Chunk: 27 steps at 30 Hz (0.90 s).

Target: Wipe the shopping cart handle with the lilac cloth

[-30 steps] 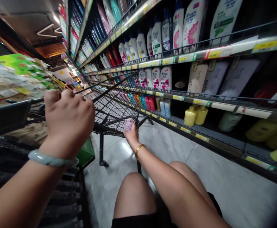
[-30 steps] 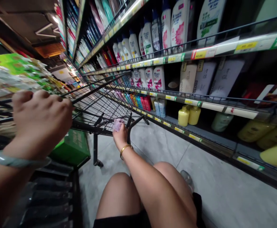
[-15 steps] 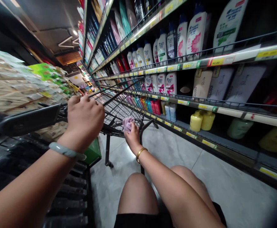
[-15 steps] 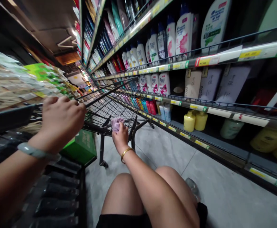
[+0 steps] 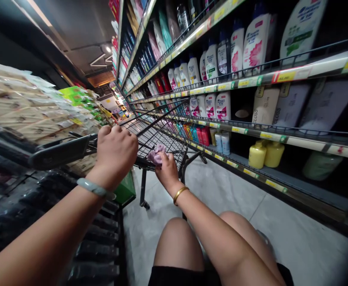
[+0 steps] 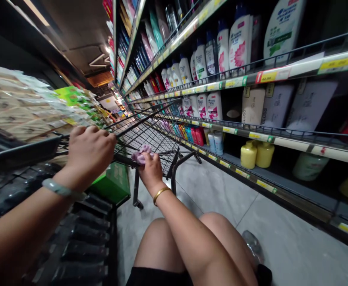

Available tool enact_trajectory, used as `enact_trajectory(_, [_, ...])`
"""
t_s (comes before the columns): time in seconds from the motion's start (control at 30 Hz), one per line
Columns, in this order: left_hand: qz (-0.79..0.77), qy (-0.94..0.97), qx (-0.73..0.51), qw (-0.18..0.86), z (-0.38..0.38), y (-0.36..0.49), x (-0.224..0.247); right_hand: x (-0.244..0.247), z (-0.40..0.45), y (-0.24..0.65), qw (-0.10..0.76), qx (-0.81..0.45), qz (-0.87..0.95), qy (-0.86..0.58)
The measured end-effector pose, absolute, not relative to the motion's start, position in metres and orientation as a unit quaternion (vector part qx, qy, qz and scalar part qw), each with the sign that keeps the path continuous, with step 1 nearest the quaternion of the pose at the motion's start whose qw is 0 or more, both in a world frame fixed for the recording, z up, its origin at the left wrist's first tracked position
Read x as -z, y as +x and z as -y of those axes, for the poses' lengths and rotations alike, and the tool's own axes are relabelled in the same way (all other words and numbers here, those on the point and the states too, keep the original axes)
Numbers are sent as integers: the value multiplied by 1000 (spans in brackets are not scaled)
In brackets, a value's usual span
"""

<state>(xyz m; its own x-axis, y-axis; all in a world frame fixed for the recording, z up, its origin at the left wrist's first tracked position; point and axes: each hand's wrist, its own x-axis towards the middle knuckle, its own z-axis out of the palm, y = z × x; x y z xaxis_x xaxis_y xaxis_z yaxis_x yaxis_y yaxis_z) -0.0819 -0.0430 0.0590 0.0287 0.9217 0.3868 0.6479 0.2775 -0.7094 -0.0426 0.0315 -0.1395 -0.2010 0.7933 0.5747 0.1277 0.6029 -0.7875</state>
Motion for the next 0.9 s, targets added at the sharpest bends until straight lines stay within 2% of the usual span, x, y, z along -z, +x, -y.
enact_trajectory(0.13, [692,-582,-150,401,44,-78,-61,108,-10,-42,606,-268,717,-216])
enact_trajectory(0.2, [694,-587,-154,388,47,-73,-66,108,-12,-41,617,-274,713,-192])
enact_trajectory(0.33, [689,-588,-149,396,70,-69,-87,133,-34,-44,570,-339,696,-275])
enact_trajectory(0.43, [692,-552,-119,448,99,-78,-107,125,-26,-44,567,-388,655,-313])
enact_trajectory(0.53, [705,-504,-137,479,126,-96,-123,95,6,-40,615,-376,664,-200])
enact_trajectory(0.63, [741,-495,-145,431,139,-112,-130,81,25,-39,613,-331,711,-100])
enact_trajectory(0.7, [769,-490,-126,391,140,-116,-130,85,20,-43,609,-353,692,-160])
enact_trajectory(0.8, [785,-474,-105,386,139,-114,-128,87,7,-50,586,-430,620,-294])
enact_trajectory(0.9, [790,-468,-85,388,138,-110,-125,60,16,-53,599,-413,630,-271])
